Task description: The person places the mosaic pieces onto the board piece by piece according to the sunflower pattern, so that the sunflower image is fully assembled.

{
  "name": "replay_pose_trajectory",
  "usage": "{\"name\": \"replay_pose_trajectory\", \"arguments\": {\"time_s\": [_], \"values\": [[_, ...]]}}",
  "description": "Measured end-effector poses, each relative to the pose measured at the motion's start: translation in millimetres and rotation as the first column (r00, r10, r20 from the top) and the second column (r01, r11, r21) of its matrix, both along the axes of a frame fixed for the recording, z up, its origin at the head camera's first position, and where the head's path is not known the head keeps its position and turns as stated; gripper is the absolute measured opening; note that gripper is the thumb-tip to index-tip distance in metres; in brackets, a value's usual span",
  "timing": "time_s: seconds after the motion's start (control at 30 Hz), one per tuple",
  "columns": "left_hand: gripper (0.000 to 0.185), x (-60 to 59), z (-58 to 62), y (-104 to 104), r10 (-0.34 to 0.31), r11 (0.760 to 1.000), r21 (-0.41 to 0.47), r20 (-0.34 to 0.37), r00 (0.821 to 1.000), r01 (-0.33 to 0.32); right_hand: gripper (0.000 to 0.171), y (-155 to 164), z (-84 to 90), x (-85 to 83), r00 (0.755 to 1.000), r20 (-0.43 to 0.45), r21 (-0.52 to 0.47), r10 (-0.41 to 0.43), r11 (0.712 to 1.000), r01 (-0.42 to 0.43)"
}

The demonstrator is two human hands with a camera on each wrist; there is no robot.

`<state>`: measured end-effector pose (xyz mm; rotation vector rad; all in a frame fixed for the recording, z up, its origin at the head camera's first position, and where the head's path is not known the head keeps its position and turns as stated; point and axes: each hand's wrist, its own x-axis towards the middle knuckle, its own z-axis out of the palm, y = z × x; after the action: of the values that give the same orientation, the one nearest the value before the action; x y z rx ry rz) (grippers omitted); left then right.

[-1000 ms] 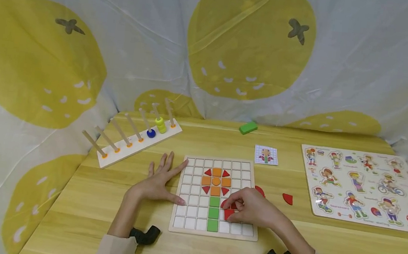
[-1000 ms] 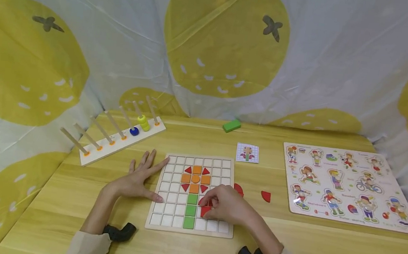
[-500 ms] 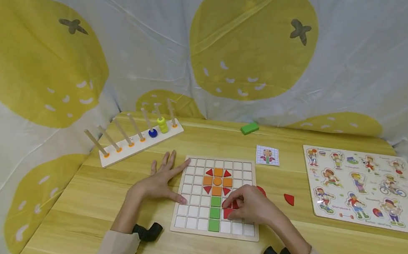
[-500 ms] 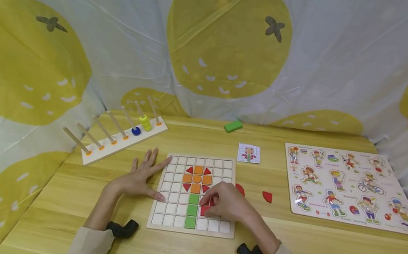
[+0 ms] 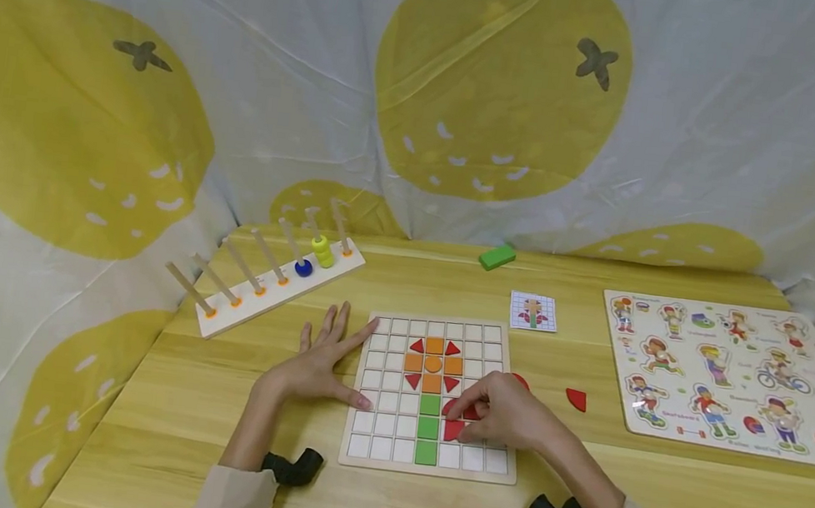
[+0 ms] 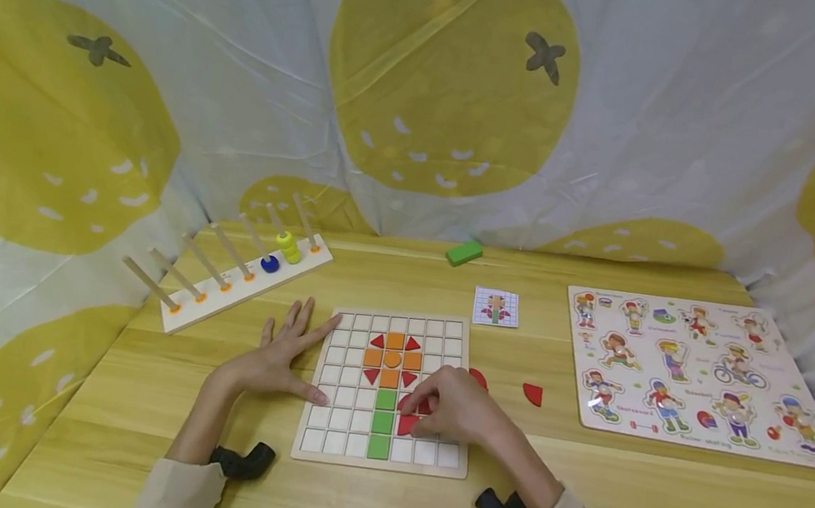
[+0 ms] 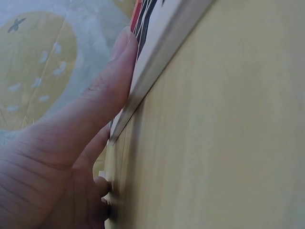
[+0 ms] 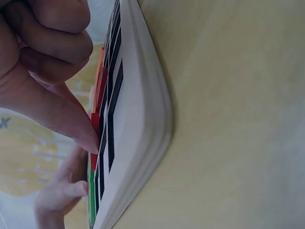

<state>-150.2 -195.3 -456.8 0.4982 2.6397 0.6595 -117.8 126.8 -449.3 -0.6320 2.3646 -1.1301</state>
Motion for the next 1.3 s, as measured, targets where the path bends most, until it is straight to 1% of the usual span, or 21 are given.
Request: {"name": "replay_pose_trajectory", "arguments": {"time_s": [0.17,0.37,0.53,0.7,0.8,0.87,0.93,1.0,1.07,1.13,1.3], "values": [[0.120,0.6,-0.2,0,-0.001,1.000,0.011,-0.013,1.000,0.001,0.015,-3,-0.4,1.5,1.000,-0.027,0.015,-0.012,1.000,0.013],[0.119,-0.7,-2.2,1,-0.005,1.000,0.003,-0.021,1.000,0.005,0.013,-3,0.0,2.3,1.000,-0.003,-0.001,-0.011,1.000,0.011],[0.119,-1.3,-3.0,1,-0.007,1.000,0.010,-0.028,1.000,0.008,0.010,-2,-1.1,1.4,1.000,-0.014,-0.025,-0.003,1.000,0.003],[0.120,-0.3,-3.3,0,-0.003,1.000,0.012,-0.025,1.000,0.004,0.009,-2,-0.2,1.0,1.000,0.004,-0.041,-0.005,0.999,0.005],[0.120,0.2,-3.6,0,-0.001,1.000,0.012,-0.024,1.000,0.002,0.009,7,3.1,-4.4,0.999,-0.004,-0.029,-0.041,0.999,0.040],[0.120,0.6,-3.9,0,-0.002,1.000,0.014,-0.024,1.000,0.002,0.010,18,5.5,-11.0,0.995,-0.016,-0.012,-0.098,0.995,0.097],[0.121,0.7,-4.1,-1,-0.001,1.000,0.011,-0.021,1.000,0.001,0.012,33,6.9,-18.8,0.983,-0.044,0.018,-0.178,0.984,0.179],[0.120,0.8,-4.4,-1,-0.002,1.000,0.009,-0.022,1.000,0.002,0.013,48,7.4,-26.1,0.966,-0.072,0.038,-0.248,0.967,0.251],[0.120,0.7,-4.4,-1,-0.002,1.000,0.008,-0.023,1.000,0.002,0.016,61,7.2,-31.6,0.952,-0.084,0.061,-0.295,0.952,0.301],[0.120,0.8,-4.1,-1,-0.003,1.000,0.012,-0.027,1.000,0.004,0.019,70,7.0,-35.4,0.946,-0.084,0.079,-0.312,0.945,0.318],[0.120,0.7,-3.7,-1,0.000,1.000,0.022,-0.029,1.000,0.001,0.024,79,5.6,-38.0,0.953,-0.018,0.106,-0.302,0.947,0.302]]}}
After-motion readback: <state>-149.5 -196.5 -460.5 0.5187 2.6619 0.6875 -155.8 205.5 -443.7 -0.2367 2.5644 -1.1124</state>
